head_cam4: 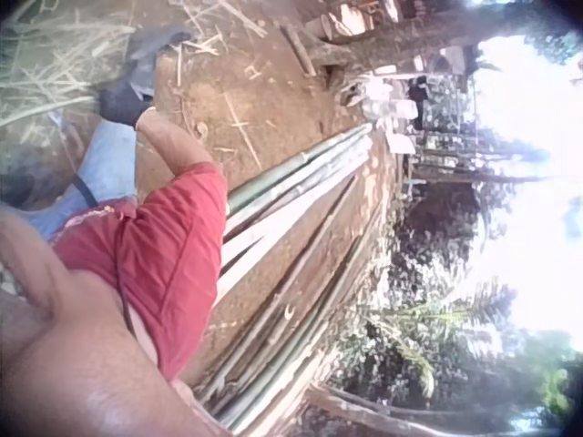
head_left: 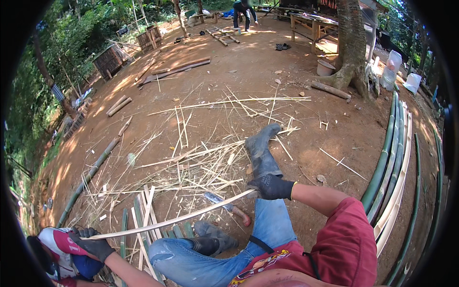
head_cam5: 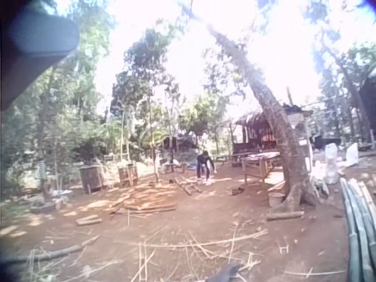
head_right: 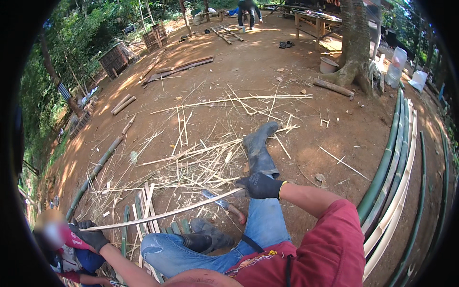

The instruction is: The person sits on the ground and uses a large knife to split bamboo poles into thin strips. They repeatedly hold the bamboo against their leg and strike it with the knife to separate the material. Another person is visible in the background performing a similar task.

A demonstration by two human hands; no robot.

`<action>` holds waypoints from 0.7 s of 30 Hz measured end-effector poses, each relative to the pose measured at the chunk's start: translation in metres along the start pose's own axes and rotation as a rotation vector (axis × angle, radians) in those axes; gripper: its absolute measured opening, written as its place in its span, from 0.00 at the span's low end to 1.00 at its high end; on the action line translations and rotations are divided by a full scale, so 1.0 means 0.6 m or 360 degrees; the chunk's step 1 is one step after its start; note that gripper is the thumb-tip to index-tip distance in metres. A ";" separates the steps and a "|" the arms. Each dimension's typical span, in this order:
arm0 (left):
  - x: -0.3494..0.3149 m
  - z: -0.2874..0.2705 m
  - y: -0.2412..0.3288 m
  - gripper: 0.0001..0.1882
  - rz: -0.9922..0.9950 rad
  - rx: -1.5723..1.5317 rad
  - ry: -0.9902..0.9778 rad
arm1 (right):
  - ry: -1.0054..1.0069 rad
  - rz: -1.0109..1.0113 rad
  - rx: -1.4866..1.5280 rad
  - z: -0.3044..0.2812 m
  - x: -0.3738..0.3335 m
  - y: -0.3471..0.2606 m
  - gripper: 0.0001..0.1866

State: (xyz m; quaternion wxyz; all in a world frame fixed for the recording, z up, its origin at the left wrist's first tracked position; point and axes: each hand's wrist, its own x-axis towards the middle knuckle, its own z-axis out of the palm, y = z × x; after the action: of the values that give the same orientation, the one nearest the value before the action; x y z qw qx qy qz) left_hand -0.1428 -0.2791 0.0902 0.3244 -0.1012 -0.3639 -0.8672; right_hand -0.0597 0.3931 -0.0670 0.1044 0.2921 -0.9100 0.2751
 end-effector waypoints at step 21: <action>-0.204 0.415 -0.271 0.27 -0.1054 0.0682 -0.1230 | 0.0546 0.0843 0.1265 0.286 0.034 -0.187 0.20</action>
State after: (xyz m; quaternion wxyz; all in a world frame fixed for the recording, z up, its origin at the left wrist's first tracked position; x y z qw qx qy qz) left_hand -0.1676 0.0397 0.1258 -0.1095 -0.2239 -0.6372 -0.7293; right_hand -0.0151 0.2109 -0.1522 0.0597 0.0191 -0.7475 0.6613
